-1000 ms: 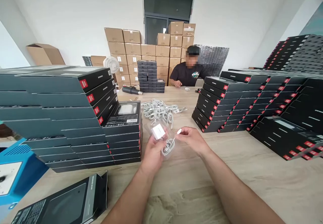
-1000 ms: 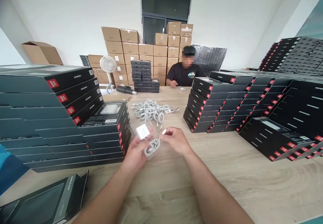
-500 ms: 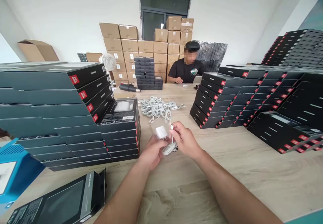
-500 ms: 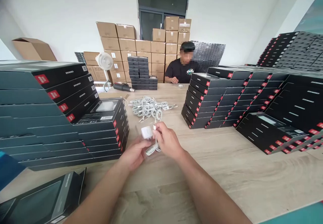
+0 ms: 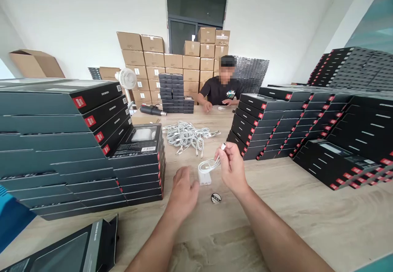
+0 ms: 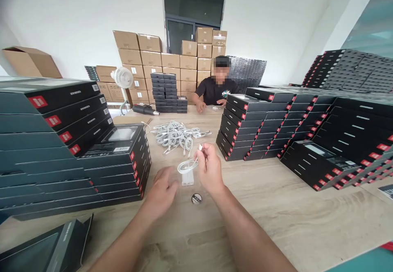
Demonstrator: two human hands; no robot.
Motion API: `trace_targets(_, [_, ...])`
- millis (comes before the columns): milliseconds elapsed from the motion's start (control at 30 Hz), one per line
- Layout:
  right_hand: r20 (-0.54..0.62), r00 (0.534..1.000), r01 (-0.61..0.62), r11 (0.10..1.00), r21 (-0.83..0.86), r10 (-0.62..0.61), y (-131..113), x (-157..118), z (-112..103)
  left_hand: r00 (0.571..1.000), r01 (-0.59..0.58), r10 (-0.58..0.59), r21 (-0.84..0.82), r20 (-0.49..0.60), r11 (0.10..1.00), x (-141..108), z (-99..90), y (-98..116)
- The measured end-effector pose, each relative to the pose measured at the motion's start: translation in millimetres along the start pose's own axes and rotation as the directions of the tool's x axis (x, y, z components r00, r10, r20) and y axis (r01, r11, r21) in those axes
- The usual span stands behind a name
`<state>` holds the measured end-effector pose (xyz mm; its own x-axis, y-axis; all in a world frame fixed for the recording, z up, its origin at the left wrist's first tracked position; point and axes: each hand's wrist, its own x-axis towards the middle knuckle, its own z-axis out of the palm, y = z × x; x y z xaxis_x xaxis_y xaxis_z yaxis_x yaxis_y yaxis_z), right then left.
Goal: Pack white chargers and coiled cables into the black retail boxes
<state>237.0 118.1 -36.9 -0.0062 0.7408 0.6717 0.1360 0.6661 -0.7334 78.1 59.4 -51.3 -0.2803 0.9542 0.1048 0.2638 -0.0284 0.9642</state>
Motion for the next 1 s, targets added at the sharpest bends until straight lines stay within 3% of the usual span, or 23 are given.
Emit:
trace_targets(133, [0.021,0.999,-0.031,1.000,-0.001,0.031,-12,-3,1,0.991,-0.112,0.123,-0.205,0.045,0.972,-7,-3.5,14])
trace_targets(233, [-0.017,0.978,-0.206,0.976,0.073,0.208,-12,2,2,0.953,-0.222,0.261,-0.236,0.151,0.946,-10,-6.5,19])
trace_targets(300, [0.004,0.923,-0.379,0.906,0.188,0.385,-7,8,1,0.946,-0.203,0.248,-0.214,0.210,0.955,-9,-7.4,19])
trace_targets(400, [0.149,0.814,-0.574,0.737,0.357,0.562,0,13,-3,0.949,-0.049,0.142,-0.315,0.280,0.948,-5,-7.1,16])
trace_targets(500, [0.348,0.757,-0.654,0.639,0.406,0.554,2,13,-5,0.952,0.115,0.044,-0.485,0.304,0.867,0,-6.6,11])
trace_targets(600, [0.489,0.711,-0.697,0.599,0.395,0.505,1,10,-4,0.953,0.176,-0.002,-0.552,0.302,0.815,1,-6.7,8])
trace_targets(800, [0.467,0.686,-0.727,0.508,0.462,0.557,0,9,2,0.956,0.174,0.018,-0.615,0.293,0.769,2,-8.6,8])
trace_targets(1000, [0.492,0.676,-0.734,0.449,0.509,0.549,-3,10,4,0.979,0.071,0.054,-0.576,0.198,0.814,5,-11.4,8])
